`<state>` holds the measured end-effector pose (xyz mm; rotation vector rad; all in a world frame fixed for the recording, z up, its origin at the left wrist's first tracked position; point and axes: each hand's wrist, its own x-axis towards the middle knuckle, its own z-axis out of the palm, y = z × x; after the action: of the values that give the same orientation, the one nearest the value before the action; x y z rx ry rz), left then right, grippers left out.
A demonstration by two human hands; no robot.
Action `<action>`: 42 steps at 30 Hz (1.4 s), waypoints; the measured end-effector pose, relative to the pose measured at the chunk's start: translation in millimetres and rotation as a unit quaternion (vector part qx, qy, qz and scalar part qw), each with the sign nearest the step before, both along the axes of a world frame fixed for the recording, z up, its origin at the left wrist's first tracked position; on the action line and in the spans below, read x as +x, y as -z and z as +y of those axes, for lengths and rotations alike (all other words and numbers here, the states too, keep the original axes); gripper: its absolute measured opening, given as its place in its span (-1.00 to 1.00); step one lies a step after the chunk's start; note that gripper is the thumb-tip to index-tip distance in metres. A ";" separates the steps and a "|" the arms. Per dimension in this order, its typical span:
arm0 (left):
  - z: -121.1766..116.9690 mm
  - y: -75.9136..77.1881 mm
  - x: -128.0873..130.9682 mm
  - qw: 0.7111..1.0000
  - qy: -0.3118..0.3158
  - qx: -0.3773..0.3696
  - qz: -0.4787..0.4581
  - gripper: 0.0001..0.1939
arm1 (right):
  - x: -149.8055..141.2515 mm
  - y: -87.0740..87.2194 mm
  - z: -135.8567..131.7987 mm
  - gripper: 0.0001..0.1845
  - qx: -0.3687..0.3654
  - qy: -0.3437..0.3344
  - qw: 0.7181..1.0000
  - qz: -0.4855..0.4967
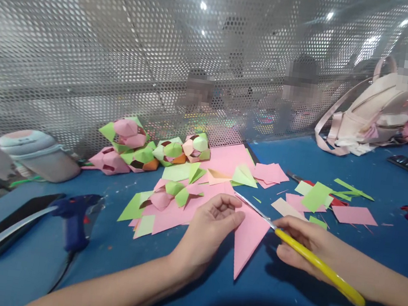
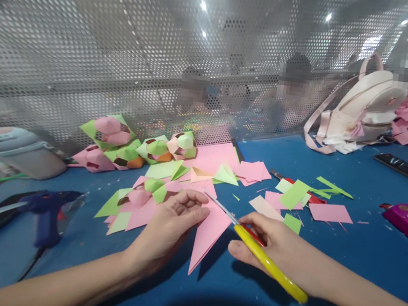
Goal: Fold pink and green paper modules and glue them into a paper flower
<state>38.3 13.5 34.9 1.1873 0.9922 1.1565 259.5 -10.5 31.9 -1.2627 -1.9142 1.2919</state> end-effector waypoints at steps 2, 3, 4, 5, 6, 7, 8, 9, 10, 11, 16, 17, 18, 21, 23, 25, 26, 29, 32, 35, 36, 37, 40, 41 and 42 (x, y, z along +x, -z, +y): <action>-0.4 -0.2 0.3 1.000 -0.003 -0.001 -0.002 -0.82 | 0.0 1.6 0.4 -0.52 0.002 0.000 1.000 0.002; -0.6 -0.2 0.3 1.000 -0.003 -0.001 -0.001 -0.82 | -0.2 1.7 0.2 -0.52 0.002 -0.001 1.000 0.003; -0.8 -0.3 0.3 1.000 -0.003 0.000 0.000 -0.82 | -0.4 1.5 0.0 -0.53 0.000 -0.003 1.000 0.003; -0.9 -0.3 0.2 1.000 -0.002 0.002 0.001 -0.82 | -0.8 1.1 -0.4 -0.54 -0.004 -0.006 1.000 0.003; -1.0 -0.3 0.1 1.000 -0.002 0.004 0.002 -0.83 | -1.2 0.4 -0.9 -0.55 -0.011 -0.009 1.000 0.003; -1.1 -0.3 0.0 1.000 -0.001 0.004 0.003 -0.83 | -1.7 -0.4 -1.4 -0.55 -0.017 -0.011 1.000 0.006; -1.1 -0.4 -0.1 1.000 -0.001 0.003 0.004 -0.83 | -2.3 -1.3 -1.9 -0.55 -0.025 -0.012 1.000 0.008; -1.0 -0.5 -0.2 1.000 -0.001 0.002 0.005 -0.82 | -2.8 -2.4 -2.3 -0.55 -0.034 -0.012 0.999 0.010; -0.9 -0.7 -0.2 1.000 -0.003 0.000 0.007 -0.81 | -3.3 -3.5 -2.8 -0.54 -0.044 -0.011 0.999 0.011; -0.7 -0.9 -0.1 1.000 -0.003 -0.002 0.008 -0.81 | -3.7 -4.5 -3.2 -0.52 -0.054 -0.010 0.998 0.009; -0.6 -1.0 0.2 1.000 0.002 -0.007 0.005 -0.80 | -3.7 -7.7 -3.9 -0.53 -0.074 -0.003 0.997 -0.006; -0.8 -0.7 0.3 1.000 0.004 -0.006 0.004 -0.80 | -3.6 -7.9 -3.8 -0.54 -0.070 -0.001 0.998 -0.008; -0.9 -0.4 0.3 1.000 0.006 -0.006 0.004 -0.81 | -3.8 -8.2 -3.7 -0.55 -0.065 0.000 0.998 -0.011; -1.1 0.7 0.0 1.000 0.013 -0.005 0.009 -0.83 | -5.2 -9.0 -3.5 -0.58 -0.058 0.007 0.998 -0.009; -1.1 1.1 -0.3 1.000 0.015 -0.004 0.012 -0.84 | -6.6 -9.5 -3.8 -0.58 -0.067 0.012 0.998 -0.004; -0.9 1.0 -0.8 1.000 0.018 -0.005 0.012 -0.83 | -7.9 -9.7 -4.2 -0.58 -0.078 0.015 0.997 0.002; -0.8 0.9 -1.0 1.000 0.019 -0.006 0.012 -0.83 | -8.3 -9.8 -4.4 -0.58 -0.081 0.018 0.997 0.007; -1.0 0.6 -1.6 1.000 0.016 -0.009 0.017 -0.83 | -8.6 -10.8 -4.2 -0.55 -0.087 0.040 0.995 0.018; -2.0 1.1 -2.2 1.000 0.018 -0.002 0.024 -0.85 | -6.4 -12.9 -2.1 -0.54 -0.082 0.078 0.994 -0.009; -3.5 2.1 -3.1 0.999 0.023 0.021 0.041 -0.89 | 0.1 -11.7 1.2 -0.55 -0.019 0.106 0.994 -0.019; -4.1 2.3 -3.3 0.998 0.023 0.030 0.050 -0.90 | 3.2 -9.7 2.1 -0.56 0.003 0.106 0.994 -0.016; -4.7 2.4 -3.6 0.997 0.023 0.039 0.061 -0.91 | 6.4 -7.1 2.8 -0.57 0.022 0.104 0.994 -0.012; -7.4 1.3 -3.8 0.994 0.028 0.056 0.088 -0.93 | 13.8 2.6 2.6 -0.57 0.054 0.086 0.995 -0.016; -8.4 0.7 -3.7 0.993 0.032 0.059 0.096 -0.94 | 15.0 5.4 1.9 -0.57 0.060 0.080 0.995 -0.019; -9.5 0.0 -3.5 0.992 0.037 0.062 0.103 -0.94 | 15.5 7.5 0.9 -0.56 0.062 0.077 0.995 -0.023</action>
<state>34.8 4.0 34.9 1.4542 1.0330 1.0639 275.0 -9.6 24.4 -1.3566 -1.8585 1.0579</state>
